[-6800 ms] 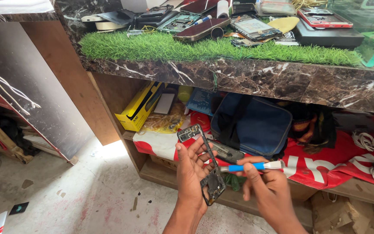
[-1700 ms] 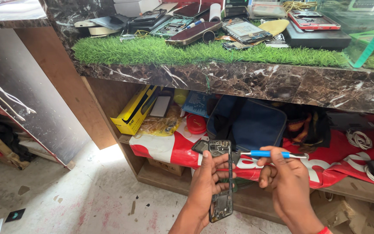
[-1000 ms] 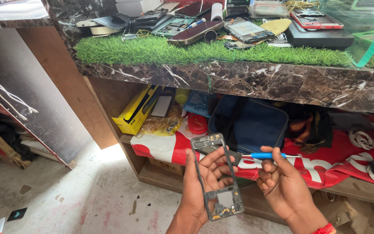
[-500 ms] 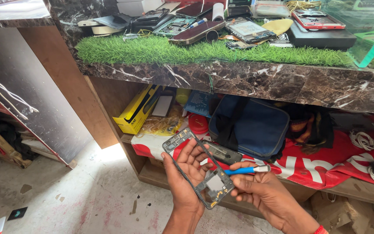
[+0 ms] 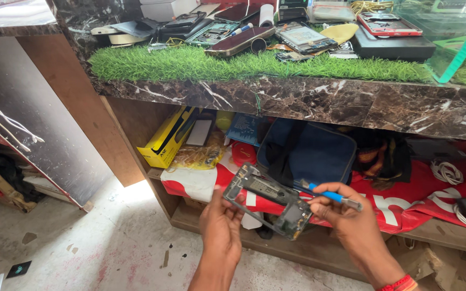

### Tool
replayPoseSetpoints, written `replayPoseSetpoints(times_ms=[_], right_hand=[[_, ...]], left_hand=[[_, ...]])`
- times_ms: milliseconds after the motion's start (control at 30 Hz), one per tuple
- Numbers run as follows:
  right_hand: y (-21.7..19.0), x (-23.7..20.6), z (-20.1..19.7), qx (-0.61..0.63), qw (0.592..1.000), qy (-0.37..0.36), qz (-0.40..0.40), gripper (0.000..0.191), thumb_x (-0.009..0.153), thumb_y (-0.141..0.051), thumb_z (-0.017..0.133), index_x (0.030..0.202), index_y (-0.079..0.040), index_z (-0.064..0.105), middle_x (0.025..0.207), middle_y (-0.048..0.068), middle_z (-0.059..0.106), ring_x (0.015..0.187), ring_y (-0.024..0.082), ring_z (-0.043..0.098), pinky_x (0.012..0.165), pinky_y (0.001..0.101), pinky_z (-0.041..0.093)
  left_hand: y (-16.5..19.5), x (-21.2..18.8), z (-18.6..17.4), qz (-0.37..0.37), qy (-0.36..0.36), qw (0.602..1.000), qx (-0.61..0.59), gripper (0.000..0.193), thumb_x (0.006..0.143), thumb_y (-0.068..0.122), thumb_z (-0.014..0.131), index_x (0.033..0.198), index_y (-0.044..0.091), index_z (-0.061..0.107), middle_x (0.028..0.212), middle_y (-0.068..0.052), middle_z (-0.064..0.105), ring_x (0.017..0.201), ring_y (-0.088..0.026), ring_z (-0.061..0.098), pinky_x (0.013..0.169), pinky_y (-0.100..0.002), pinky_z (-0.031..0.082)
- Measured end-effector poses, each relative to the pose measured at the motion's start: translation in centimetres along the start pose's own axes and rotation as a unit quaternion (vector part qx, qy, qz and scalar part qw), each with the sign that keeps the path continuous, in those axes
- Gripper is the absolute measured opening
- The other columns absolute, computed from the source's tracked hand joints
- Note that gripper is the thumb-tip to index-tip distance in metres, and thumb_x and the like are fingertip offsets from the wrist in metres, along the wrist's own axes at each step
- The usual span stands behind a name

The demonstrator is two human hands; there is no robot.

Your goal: The person holds a disassembled phone frame and uses a blue-handled screwdriver to pry and work along the edges of the phone midframe, repositioning the frame repeatedly while working around its perimeter at a repair bench.

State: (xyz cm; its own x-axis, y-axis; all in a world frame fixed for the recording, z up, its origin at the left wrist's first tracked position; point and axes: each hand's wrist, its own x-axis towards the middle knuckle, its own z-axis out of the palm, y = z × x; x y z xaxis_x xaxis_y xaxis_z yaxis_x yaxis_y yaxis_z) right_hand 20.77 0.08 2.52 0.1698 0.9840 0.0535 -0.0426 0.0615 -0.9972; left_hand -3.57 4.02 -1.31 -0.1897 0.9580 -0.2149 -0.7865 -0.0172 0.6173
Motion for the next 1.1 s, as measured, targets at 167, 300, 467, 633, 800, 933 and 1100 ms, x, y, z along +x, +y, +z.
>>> replayPoseSetpoints(times_ms=[167,300,467,633,800,933,1100], right_hand=[[-0.4,0.4,-1.1,-0.017,0.993,-0.057,-0.1,0.027,0.085,0.008,0.072,0.111,0.001,0.069,0.093,0.01,0.073,0.091,0.013,0.07,0.085,0.0289,0.058],[-0.9,0.2,-1.4,-0.095,0.983,-0.064,-0.142,0.025,0.086,0.005,0.071,0.11,-0.001,0.071,0.094,0.007,0.074,0.091,0.01,0.071,0.084,0.0268,0.059],[-1.7,-0.8,-0.9,-0.211,0.967,-0.072,-0.124,0.024,0.087,-0.003,0.072,0.111,-0.005,0.075,0.091,0.004,0.08,0.083,0.01,0.07,0.072,0.0274,0.056],[-2.7,-1.2,0.1,-0.21,0.958,-0.055,-0.188,0.025,0.088,-0.008,0.07,0.113,-0.005,0.073,0.094,0.003,0.08,0.089,0.008,0.073,0.076,0.0243,0.057],[-3.2,-1.7,0.1,-0.052,0.976,0.05,-0.207,0.031,0.1,-0.015,0.057,0.127,0.0,0.064,0.097,0.005,0.077,0.08,0.01,0.066,0.074,0.025,0.056],[-2.6,-2.1,0.4,-0.014,0.972,0.075,-0.221,0.029,0.106,-0.016,0.058,0.123,0.006,0.068,0.083,0.008,0.07,0.076,0.011,0.065,0.071,0.026,0.055],[-1.5,-2.8,1.2,-0.063,0.976,0.079,-0.192,0.026,0.102,-0.014,0.06,0.117,0.004,0.07,0.082,0.007,0.072,0.074,0.01,0.065,0.065,0.0235,0.052]], left_hand=[[0.8,-1.4,0.9,-0.23,-0.102,0.958,0.14,0.069,0.088,0.061,0.054,0.13,0.007,0.059,0.117,-0.021,0.073,0.096,-0.032,0.075,0.074,-0.052,0.061],[2.3,-3.6,2.3,-0.422,-0.25,0.855,0.168,0.11,0.072,0.092,0.042,0.133,0.002,0.059,0.112,-0.021,0.072,0.088,-0.035,0.078,0.068,-0.05,0.066],[1.7,-4.5,2.1,-0.411,-0.344,0.792,0.293,0.097,0.093,0.083,0.049,0.14,-0.002,0.052,0.119,-0.019,0.068,0.093,-0.032,0.075,0.067,-0.042,0.058],[-0.1,-4.2,1.5,-0.414,-0.426,0.762,0.258,0.077,0.108,0.069,0.045,0.144,0.0,0.05,0.126,-0.017,0.068,0.099,-0.027,0.073,0.073,-0.036,0.056],[-1.3,-4.4,2.0,-0.37,-0.355,0.843,0.165,0.072,0.106,0.066,0.036,0.146,0.008,0.054,0.125,-0.015,0.065,0.101,-0.026,0.071,0.083,-0.043,0.062],[-1.3,-4.5,2.4,-0.356,-0.335,0.869,0.072,0.072,0.104,0.066,0.031,0.144,0.008,0.05,0.13,-0.016,0.065,0.107,-0.028,0.068,0.085,-0.048,0.06],[-1.5,-4.7,2.6,-0.314,-0.341,0.884,0.054,0.08,0.101,0.07,0.023,0.146,0.011,0.05,0.132,-0.015,0.066,0.106,-0.026,0.066,0.085,-0.046,0.059]])
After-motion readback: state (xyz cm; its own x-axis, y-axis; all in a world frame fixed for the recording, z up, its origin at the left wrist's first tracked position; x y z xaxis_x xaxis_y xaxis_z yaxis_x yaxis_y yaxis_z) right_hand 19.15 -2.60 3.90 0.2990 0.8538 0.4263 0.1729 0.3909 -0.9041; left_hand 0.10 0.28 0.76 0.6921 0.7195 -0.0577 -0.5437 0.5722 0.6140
